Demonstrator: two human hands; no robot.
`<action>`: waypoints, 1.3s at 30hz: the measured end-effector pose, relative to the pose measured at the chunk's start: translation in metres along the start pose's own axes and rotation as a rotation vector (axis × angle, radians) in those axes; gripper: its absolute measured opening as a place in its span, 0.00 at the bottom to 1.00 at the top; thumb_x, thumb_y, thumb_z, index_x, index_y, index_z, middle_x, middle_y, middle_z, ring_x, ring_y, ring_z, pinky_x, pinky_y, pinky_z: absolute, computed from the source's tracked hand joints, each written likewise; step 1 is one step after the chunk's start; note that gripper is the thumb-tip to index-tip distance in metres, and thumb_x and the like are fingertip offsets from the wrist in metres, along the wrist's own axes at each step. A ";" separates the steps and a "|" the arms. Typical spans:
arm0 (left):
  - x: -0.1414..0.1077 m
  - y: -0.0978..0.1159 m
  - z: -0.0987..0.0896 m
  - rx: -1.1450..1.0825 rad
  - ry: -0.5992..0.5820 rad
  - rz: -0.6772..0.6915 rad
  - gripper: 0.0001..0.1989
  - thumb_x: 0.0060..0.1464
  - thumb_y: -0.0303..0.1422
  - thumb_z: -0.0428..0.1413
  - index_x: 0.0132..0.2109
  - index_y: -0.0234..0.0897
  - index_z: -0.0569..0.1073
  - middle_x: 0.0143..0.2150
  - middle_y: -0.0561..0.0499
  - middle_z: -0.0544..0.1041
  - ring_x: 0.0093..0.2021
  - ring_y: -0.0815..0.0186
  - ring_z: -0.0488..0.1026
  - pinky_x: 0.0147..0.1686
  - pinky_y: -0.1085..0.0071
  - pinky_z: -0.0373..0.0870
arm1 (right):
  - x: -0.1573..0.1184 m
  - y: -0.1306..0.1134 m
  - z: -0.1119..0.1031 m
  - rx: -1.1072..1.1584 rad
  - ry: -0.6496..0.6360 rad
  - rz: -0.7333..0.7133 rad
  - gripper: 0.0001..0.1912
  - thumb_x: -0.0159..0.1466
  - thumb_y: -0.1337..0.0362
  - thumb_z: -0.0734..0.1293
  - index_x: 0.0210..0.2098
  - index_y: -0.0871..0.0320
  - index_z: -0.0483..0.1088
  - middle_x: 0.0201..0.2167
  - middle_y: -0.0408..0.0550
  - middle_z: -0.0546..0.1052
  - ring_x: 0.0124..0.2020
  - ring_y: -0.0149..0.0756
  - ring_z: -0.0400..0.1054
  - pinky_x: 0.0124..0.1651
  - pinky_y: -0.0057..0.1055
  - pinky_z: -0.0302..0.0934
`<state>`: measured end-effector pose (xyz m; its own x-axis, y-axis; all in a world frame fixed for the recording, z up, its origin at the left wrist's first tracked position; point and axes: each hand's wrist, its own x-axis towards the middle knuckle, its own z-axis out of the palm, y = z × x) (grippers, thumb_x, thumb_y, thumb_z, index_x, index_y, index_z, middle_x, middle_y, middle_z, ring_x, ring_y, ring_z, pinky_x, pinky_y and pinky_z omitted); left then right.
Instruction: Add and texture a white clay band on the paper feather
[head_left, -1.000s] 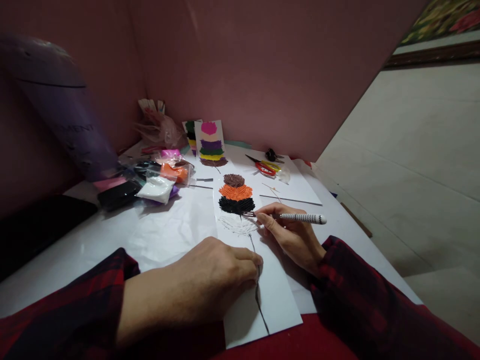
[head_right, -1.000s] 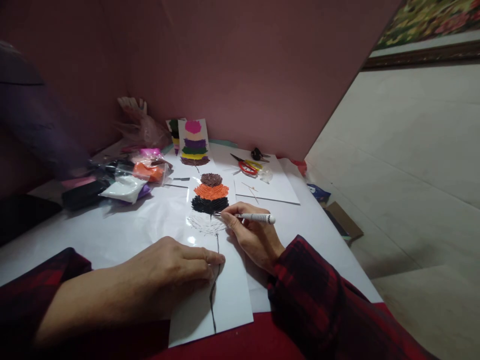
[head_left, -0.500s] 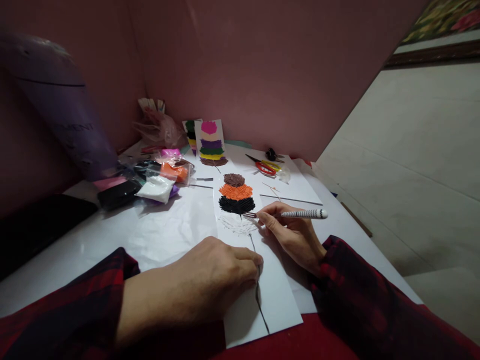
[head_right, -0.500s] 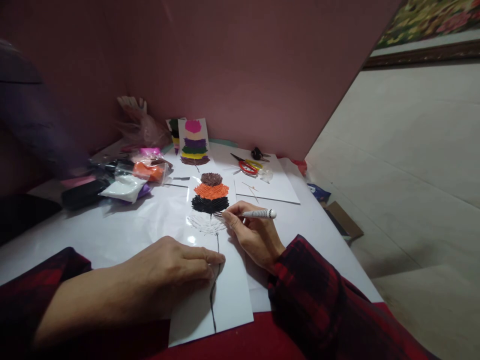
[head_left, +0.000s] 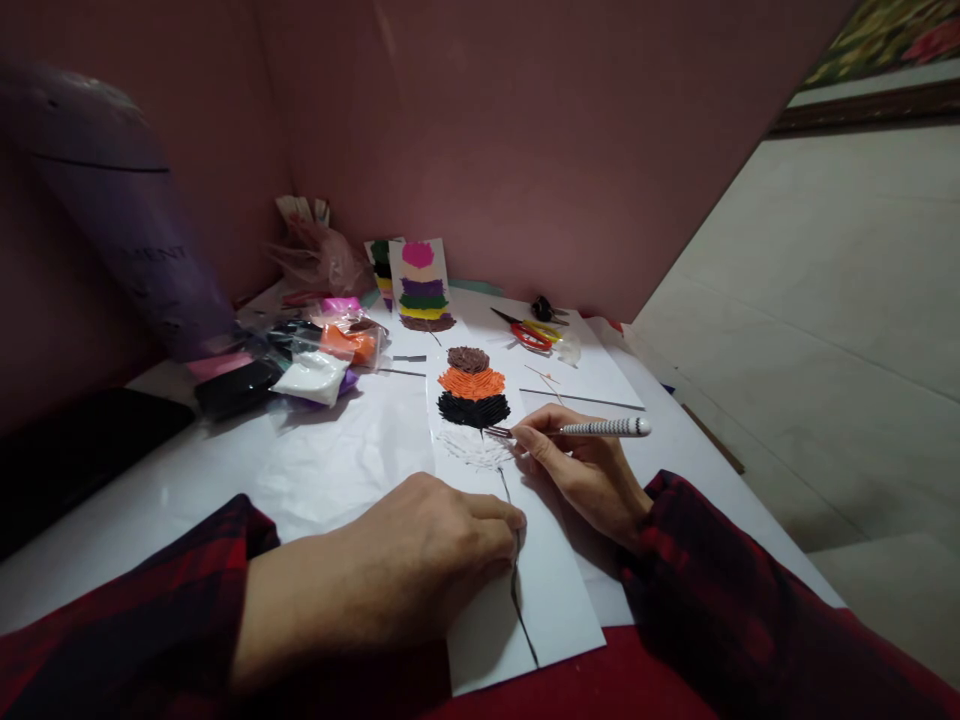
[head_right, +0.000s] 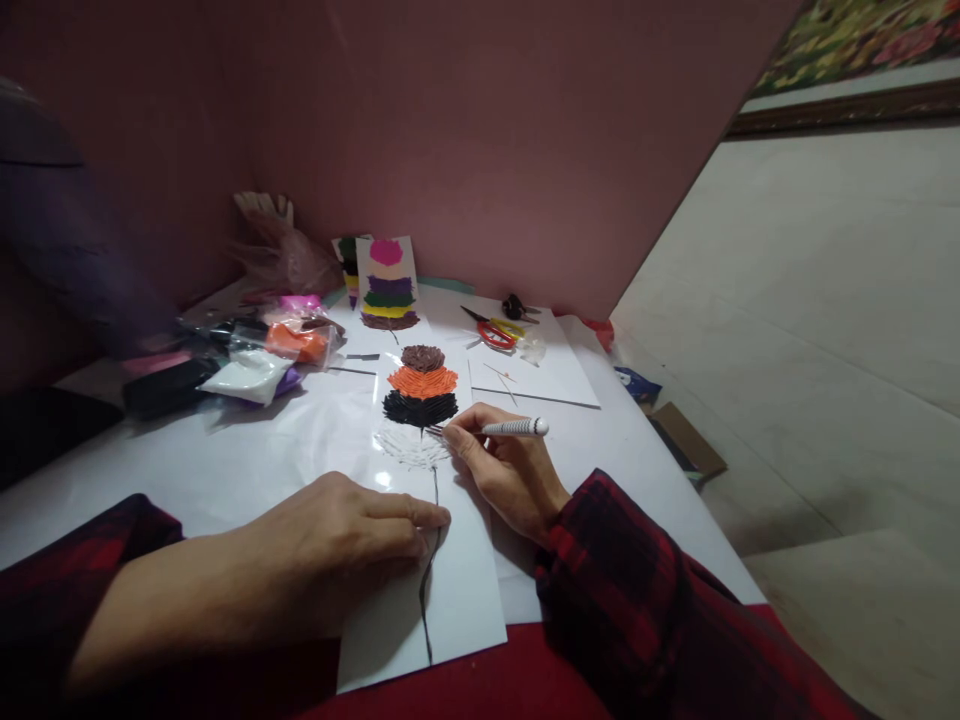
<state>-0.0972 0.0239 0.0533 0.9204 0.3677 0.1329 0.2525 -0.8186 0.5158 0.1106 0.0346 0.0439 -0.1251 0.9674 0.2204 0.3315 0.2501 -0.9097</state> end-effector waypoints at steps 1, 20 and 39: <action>0.000 0.000 0.000 0.001 0.001 -0.002 0.12 0.45 0.16 0.46 0.30 0.38 0.56 0.34 0.56 0.68 0.29 0.73 0.62 0.29 0.76 0.60 | 0.000 0.001 0.000 -0.014 0.012 -0.013 0.12 0.65 0.57 0.66 0.31 0.59 0.71 0.23 0.42 0.71 0.23 0.30 0.65 0.24 0.28 0.66; -0.002 0.002 0.000 0.035 0.000 -0.011 0.11 0.44 0.16 0.46 0.31 0.37 0.59 0.35 0.55 0.71 0.30 0.73 0.66 0.30 0.77 0.63 | 0.000 -0.003 0.002 0.012 -0.039 -0.002 0.11 0.64 0.57 0.66 0.31 0.59 0.70 0.23 0.43 0.71 0.23 0.31 0.66 0.25 0.29 0.66; -0.002 0.002 0.001 0.037 0.027 0.020 0.11 0.43 0.16 0.46 0.30 0.37 0.61 0.34 0.54 0.71 0.29 0.72 0.66 0.29 0.76 0.64 | 0.000 -0.004 0.003 0.018 0.005 0.004 0.11 0.65 0.57 0.66 0.30 0.58 0.69 0.23 0.42 0.71 0.23 0.30 0.64 0.24 0.28 0.67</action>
<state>-0.0982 0.0214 0.0530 0.9173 0.3620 0.1660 0.2451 -0.8417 0.4811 0.1065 0.0336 0.0463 -0.1192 0.9687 0.2180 0.3154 0.2451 -0.9168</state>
